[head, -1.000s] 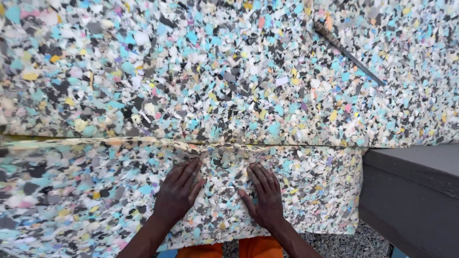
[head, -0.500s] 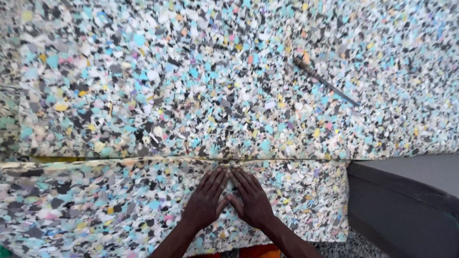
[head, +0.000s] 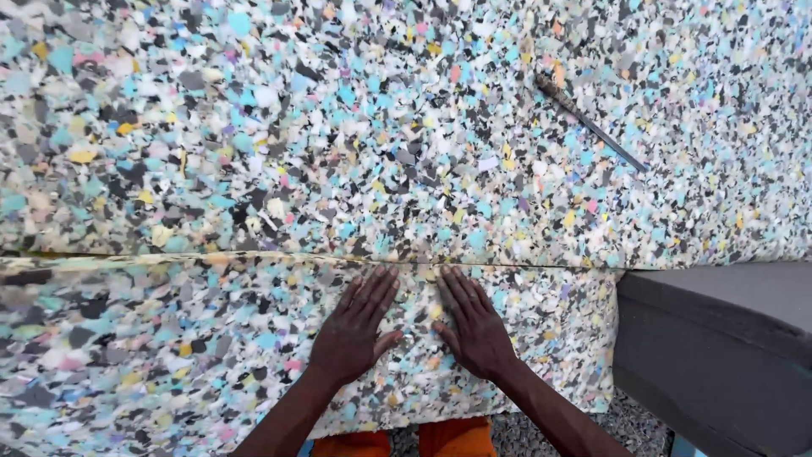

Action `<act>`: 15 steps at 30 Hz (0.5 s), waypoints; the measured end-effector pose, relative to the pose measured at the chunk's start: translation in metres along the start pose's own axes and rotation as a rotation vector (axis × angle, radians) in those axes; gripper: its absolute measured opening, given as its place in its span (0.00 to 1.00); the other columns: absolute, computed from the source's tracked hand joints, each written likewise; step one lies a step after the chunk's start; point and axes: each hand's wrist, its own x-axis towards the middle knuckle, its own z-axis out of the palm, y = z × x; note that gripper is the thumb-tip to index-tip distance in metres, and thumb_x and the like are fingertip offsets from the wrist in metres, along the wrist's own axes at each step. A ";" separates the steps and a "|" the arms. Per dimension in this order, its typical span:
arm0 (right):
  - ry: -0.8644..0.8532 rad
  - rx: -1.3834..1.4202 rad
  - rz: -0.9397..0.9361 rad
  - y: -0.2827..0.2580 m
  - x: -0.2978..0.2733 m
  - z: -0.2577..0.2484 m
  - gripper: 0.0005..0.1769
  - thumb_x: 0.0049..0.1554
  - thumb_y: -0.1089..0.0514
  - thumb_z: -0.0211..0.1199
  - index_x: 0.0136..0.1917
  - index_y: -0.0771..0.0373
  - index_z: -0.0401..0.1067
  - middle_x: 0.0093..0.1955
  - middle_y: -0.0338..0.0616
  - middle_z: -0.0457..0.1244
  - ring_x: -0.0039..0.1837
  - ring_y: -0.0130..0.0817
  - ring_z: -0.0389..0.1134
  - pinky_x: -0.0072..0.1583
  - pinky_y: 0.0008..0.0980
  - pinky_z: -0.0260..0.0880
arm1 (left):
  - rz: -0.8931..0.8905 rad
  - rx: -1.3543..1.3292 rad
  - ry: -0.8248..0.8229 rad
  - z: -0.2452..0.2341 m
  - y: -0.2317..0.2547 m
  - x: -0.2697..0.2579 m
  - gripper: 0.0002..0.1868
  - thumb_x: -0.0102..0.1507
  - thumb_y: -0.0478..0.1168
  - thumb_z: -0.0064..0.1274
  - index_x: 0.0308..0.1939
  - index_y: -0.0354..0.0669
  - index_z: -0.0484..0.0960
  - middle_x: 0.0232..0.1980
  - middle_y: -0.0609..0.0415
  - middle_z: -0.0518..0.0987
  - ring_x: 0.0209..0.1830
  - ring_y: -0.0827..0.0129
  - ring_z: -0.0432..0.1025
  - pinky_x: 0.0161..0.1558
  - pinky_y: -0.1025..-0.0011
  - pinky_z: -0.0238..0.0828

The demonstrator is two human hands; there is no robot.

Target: Cutting a thick sheet of bonded foam with a manual saw and peeling back the cut section.

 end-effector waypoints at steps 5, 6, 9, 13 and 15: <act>0.040 -0.003 -0.049 0.011 0.011 0.012 0.39 0.70 0.41 0.44 0.84 0.63 0.40 0.87 0.50 0.38 0.88 0.42 0.37 0.84 0.42 0.37 | -0.019 -0.172 0.012 0.007 -0.010 0.010 0.46 0.73 0.64 0.43 0.83 0.38 0.49 0.86 0.46 0.48 0.87 0.57 0.42 0.85 0.59 0.37; 0.038 0.001 -0.052 0.006 0.009 0.011 0.39 0.70 0.41 0.44 0.84 0.63 0.40 0.87 0.50 0.38 0.88 0.42 0.37 0.84 0.42 0.37 | -0.023 -0.170 0.009 0.005 -0.008 0.007 0.46 0.73 0.64 0.43 0.83 0.38 0.49 0.86 0.46 0.48 0.87 0.57 0.42 0.85 0.59 0.37; 0.019 -0.014 -0.038 -0.007 0.007 -0.005 0.39 0.70 0.41 0.42 0.84 0.63 0.39 0.88 0.49 0.37 0.88 0.41 0.36 0.84 0.41 0.34 | -0.044 -0.150 0.019 -0.001 -0.004 0.006 0.45 0.72 0.64 0.44 0.83 0.39 0.49 0.86 0.46 0.49 0.87 0.58 0.43 0.85 0.60 0.36; 0.036 0.033 0.047 -0.044 0.001 -0.012 0.37 0.68 0.45 0.45 0.84 0.60 0.41 0.87 0.46 0.39 0.87 0.42 0.38 0.83 0.43 0.41 | -0.042 -0.111 0.028 -0.025 -0.011 -0.004 0.43 0.73 0.60 0.45 0.83 0.41 0.48 0.87 0.50 0.47 0.87 0.58 0.42 0.85 0.59 0.38; 0.020 0.074 0.064 -0.068 0.000 -0.004 0.38 0.68 0.45 0.47 0.84 0.60 0.43 0.87 0.46 0.41 0.87 0.41 0.39 0.82 0.43 0.42 | -0.054 -0.128 0.034 -0.039 -0.025 -0.020 0.40 0.74 0.54 0.47 0.83 0.41 0.50 0.86 0.50 0.48 0.87 0.57 0.43 0.85 0.58 0.41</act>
